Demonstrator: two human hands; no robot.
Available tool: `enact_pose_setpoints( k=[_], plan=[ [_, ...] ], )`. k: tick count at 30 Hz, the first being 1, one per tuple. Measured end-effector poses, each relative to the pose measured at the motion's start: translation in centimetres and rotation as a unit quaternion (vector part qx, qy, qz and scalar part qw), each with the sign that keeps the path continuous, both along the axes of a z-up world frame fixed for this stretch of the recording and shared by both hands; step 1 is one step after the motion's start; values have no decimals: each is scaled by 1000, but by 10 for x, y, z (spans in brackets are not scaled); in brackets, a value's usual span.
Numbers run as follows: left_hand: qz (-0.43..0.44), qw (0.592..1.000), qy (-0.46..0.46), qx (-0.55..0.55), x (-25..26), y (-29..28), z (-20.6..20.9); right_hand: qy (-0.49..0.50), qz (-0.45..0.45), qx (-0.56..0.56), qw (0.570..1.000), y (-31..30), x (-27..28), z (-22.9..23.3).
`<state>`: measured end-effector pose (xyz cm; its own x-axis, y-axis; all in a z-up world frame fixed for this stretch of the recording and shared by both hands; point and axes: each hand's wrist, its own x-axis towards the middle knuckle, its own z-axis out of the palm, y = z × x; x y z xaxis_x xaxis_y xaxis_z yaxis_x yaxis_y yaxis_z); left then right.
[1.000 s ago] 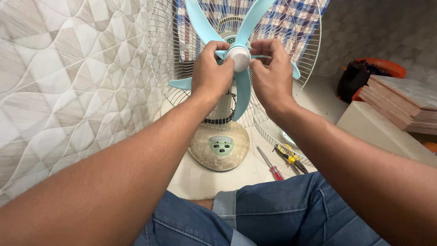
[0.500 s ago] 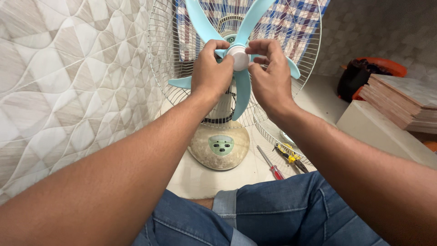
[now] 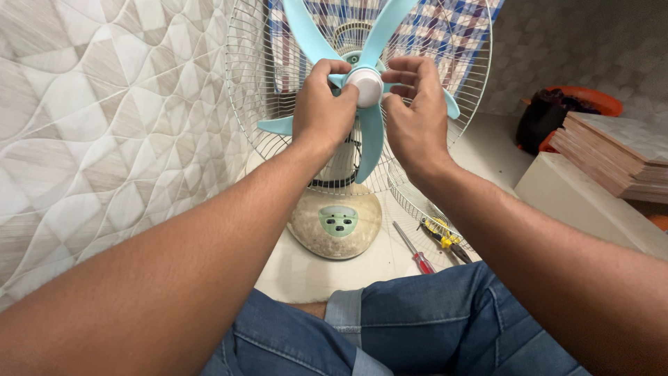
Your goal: The person reassembles an electric fan by attaching the fan blades to the motor hub, securing them with a nut, and then fitting the front protective cage. The person handles the fan blades, a nut, and the front cage.
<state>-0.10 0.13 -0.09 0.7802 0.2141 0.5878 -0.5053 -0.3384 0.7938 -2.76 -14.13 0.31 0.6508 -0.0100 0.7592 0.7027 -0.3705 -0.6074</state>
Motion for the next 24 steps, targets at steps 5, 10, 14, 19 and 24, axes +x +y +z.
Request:
enact_pose_setpoints(
  k=[5,10,14,19,24],
  plan=[
    [-11,1000,-13,-12,1,0,-1,-14,24,-10,1000,-1,0,0],
    [-4,1000,-16,-2,3,0,-2,-3,-19,4,1000,-3,-1,-1],
    [-6,1000,-19,-7,2,0,-2,13,-35,10,999,0,-1,-4],
    [-8,1000,6,-2,1,0,-1,16,-42,2,999,2,-1,-5],
    [-12,1000,-2,-2,2,1,-2,20,-52,3,998,1,0,-3]
  ],
)
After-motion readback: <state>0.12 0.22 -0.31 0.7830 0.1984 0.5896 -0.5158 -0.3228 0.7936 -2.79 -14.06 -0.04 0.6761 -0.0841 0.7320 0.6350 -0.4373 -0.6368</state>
